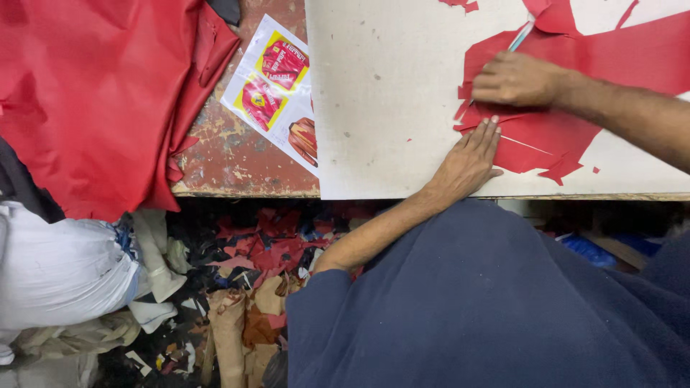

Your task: The person cuts red fabric on a worktable using a rotary cutter and a rectangular cardboard template. They repeatedly position the template, cut along its edges, remove the template, and set aside the cut pieces. The workspace is cluttered with fabric scraps and other materials.

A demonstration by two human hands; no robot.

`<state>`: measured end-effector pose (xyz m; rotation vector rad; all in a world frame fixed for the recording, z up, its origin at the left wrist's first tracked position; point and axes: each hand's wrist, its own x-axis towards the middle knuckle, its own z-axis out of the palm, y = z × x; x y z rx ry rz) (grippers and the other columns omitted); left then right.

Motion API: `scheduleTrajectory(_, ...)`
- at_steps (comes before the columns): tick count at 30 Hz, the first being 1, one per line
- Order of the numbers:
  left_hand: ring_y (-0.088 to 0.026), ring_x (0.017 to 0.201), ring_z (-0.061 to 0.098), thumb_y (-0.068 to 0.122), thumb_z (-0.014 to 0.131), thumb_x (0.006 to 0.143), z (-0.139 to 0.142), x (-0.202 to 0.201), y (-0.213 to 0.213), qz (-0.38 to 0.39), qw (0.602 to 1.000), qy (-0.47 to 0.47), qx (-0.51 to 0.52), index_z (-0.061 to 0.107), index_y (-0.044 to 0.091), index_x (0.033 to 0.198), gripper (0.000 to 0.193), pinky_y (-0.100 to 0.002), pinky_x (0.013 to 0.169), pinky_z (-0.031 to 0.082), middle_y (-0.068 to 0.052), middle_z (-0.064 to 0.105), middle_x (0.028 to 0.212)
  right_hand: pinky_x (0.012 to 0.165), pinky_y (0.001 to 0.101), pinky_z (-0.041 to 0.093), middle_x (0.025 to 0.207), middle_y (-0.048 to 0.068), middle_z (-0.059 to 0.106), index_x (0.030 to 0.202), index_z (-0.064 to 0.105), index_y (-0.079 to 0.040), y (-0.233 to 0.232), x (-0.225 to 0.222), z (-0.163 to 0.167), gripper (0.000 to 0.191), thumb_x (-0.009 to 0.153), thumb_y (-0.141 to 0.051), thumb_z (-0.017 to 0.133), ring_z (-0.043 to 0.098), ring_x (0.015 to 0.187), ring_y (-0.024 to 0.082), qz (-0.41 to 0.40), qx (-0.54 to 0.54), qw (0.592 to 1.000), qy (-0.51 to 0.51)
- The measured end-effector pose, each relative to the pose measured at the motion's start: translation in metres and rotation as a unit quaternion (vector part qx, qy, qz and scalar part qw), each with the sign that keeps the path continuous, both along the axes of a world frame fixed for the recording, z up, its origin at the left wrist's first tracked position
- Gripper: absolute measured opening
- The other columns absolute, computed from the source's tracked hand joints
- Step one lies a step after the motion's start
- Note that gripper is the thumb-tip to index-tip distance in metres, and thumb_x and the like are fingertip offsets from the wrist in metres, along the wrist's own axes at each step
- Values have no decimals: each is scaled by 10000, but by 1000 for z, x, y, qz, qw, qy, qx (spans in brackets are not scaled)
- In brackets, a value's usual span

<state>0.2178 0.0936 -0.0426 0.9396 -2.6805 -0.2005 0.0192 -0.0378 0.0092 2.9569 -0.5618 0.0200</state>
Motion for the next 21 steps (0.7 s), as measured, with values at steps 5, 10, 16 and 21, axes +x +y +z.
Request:
scheduleTrajectory(5, -330, 1388, 531, 323, 684, 918, -6, -4, -3, 27, 997, 77, 10, 561, -90, 1391, 640, -405, 1141, 472, -235, 501, 1537, 790, 378, 539, 1000, 50, 666, 1063, 647, -90, -7, -41, 18, 87, 986, -129, 656, 698, 899, 224, -233, -81, 969, 14)
scheduleTrajectory(10, -312, 1179, 606, 143, 708, 910, -7, -14, -4, 113, 970, 208, 50, 654, -5, 1282, 403, -440, 972, 495, -159, 625, 1298, 707, 450, 539, 1051, 150, 640, 1119, 637, -33, 73, -41, 6, 123, 1099, -148, 676, 685, 873, 336, -456, 4, 871, -185)
scheduleTrajectory(16, -317, 988, 599, -5, 656, 890, 2, -26, -11, 217, 946, 230, 75, 707, 46, 1086, 208, -439, 897, 484, -108, 673, 1040, 726, 541, 549, 1111, 180, 690, 1132, 635, -43, 147, -60, -10, 242, 993, -241, 633, 689, 919, 424, -560, 141, 786, -220)
scheduleTrajectory(21, -350, 972, 564, -19, 659, 891, 13, -46, -3, 276, 926, 257, 13, 702, 12, 1005, 126, -460, 855, 473, -154, 641, 1016, 738, 511, 570, 947, 163, 756, 1184, 725, -138, 187, -109, 16, 380, 844, -61, 574, 730, 845, 369, -474, 274, 823, -153)
